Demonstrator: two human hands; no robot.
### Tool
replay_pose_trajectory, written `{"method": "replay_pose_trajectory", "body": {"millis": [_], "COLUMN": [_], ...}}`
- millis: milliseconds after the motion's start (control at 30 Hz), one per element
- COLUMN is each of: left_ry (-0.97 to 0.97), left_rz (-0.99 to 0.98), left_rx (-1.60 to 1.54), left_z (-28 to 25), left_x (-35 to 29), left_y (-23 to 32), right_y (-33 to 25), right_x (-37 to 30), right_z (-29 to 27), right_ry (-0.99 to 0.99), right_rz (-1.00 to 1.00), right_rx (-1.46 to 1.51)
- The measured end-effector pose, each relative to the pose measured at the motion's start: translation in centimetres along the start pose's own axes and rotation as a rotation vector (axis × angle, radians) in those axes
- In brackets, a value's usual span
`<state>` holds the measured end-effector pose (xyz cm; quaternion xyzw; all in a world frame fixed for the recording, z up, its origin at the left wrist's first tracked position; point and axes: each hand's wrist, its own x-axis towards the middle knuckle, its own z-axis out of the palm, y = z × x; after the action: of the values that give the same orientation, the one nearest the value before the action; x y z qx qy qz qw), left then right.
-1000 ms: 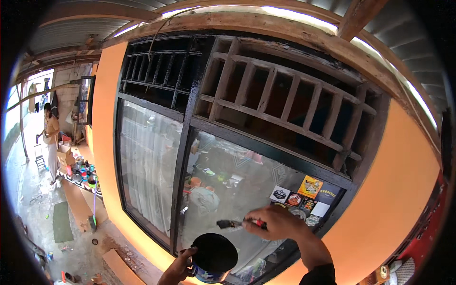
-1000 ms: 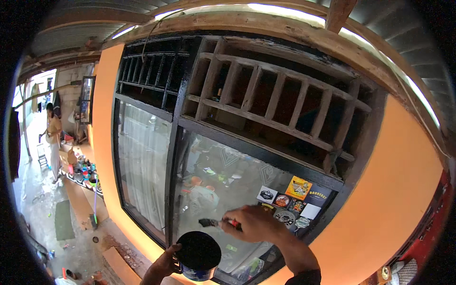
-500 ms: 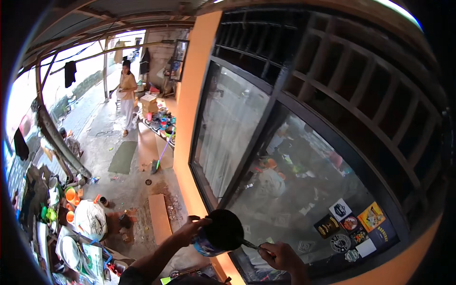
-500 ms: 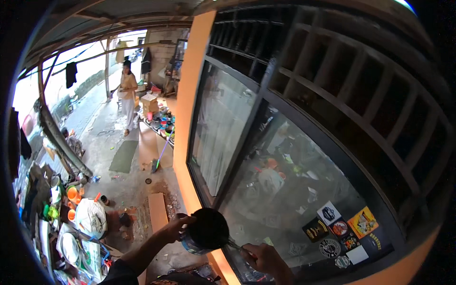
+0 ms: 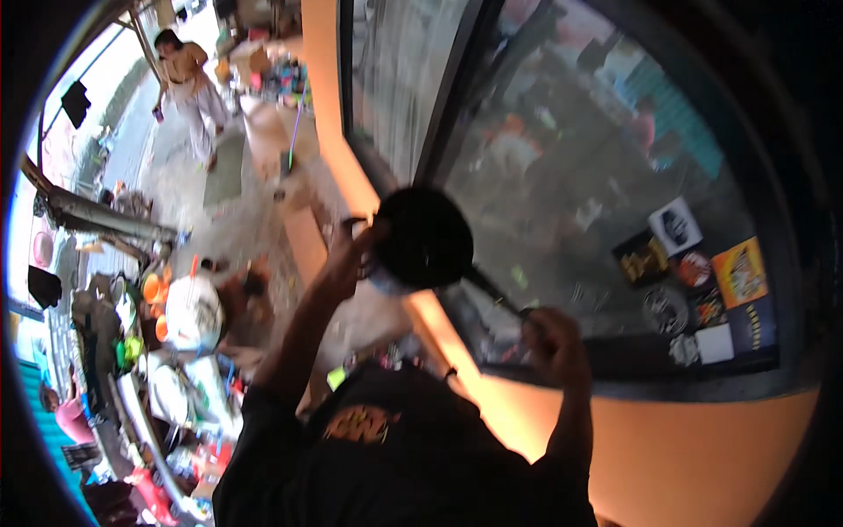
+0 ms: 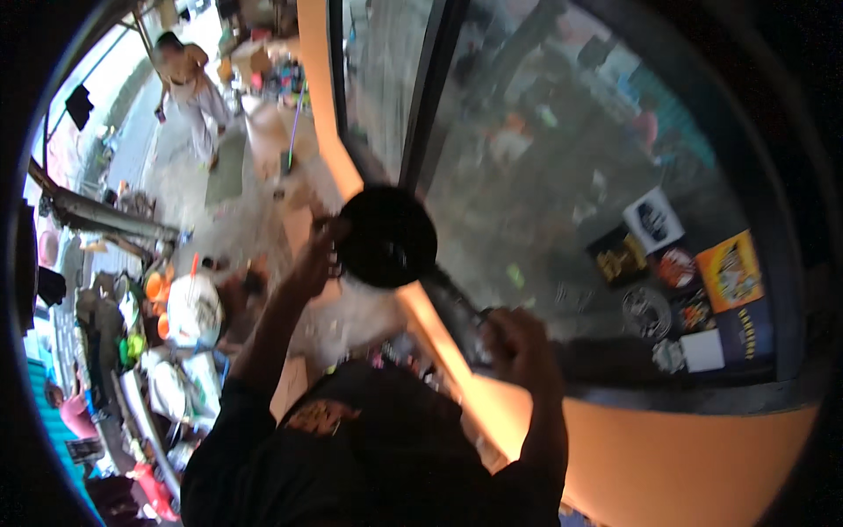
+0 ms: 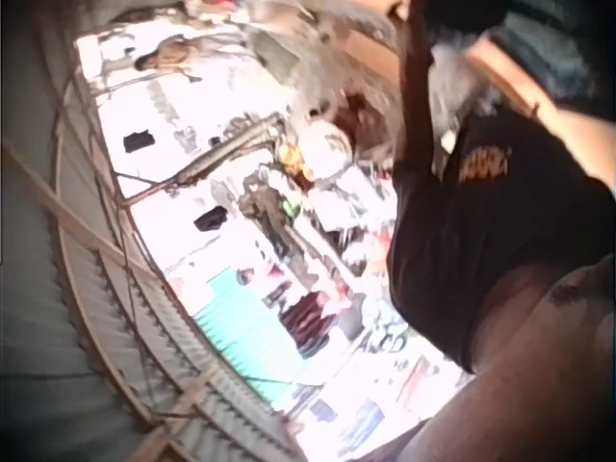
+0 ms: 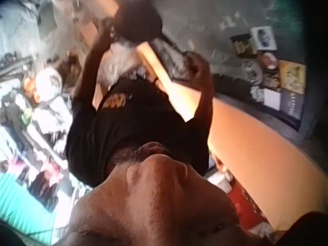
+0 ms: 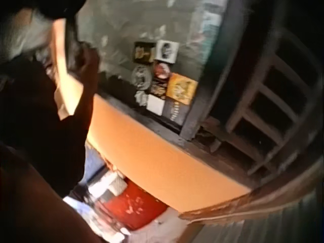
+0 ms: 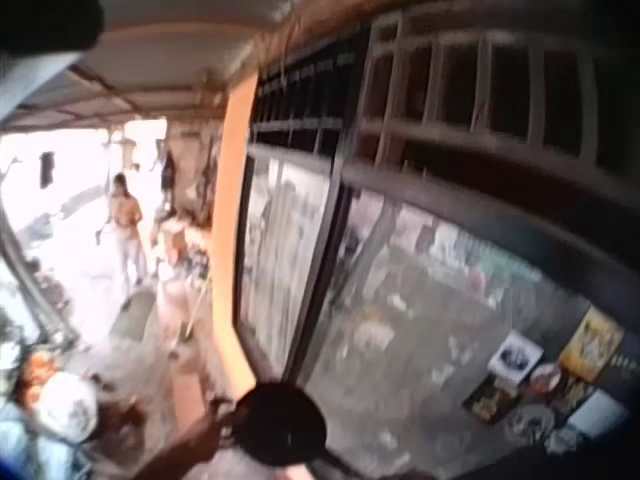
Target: The person paints the wooden slats and metal bars of a window frame with black paint using a brush, while holding a paint container.
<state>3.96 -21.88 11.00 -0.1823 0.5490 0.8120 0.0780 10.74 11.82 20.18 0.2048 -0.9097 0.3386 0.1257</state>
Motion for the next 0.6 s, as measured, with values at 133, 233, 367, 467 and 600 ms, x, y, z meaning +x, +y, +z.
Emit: {"method": "replay_pose_trajectory", "body": {"millis": [133, 233, 367, 467, 600], "left_ry": [-0.022, -0.05, -0.094, -0.1, -0.06], "left_rz": [-0.12, 0.008, -0.002, 0.075, 0.03], "left_rx": [-0.041, -0.057, -0.092, -0.073, -0.054], "left_z": [0.1, 1.0, 1.1, 0.5, 0.2], "left_x": [-0.1, -1.2, -2.0, -1.9, -1.4], "left_y": [0.3, -1.3, -2.7, -3.3, -3.0], "right_y": [2.1, 2.8, 1.8, 0.7, 0.2], "right_x": [-1.0, -1.9, -1.8, -1.2, -0.4], "right_z": [-1.1, -0.3, 0.6, 0.6, -1.0], "right_ry": [-0.042, 0.004, 0.011, -0.043, -0.112], "right_rz": [-0.011, 0.027, 0.099, 0.175, 0.234], "right_rx": [0.158, 0.388, 0.432, 0.337, 0.246]}}
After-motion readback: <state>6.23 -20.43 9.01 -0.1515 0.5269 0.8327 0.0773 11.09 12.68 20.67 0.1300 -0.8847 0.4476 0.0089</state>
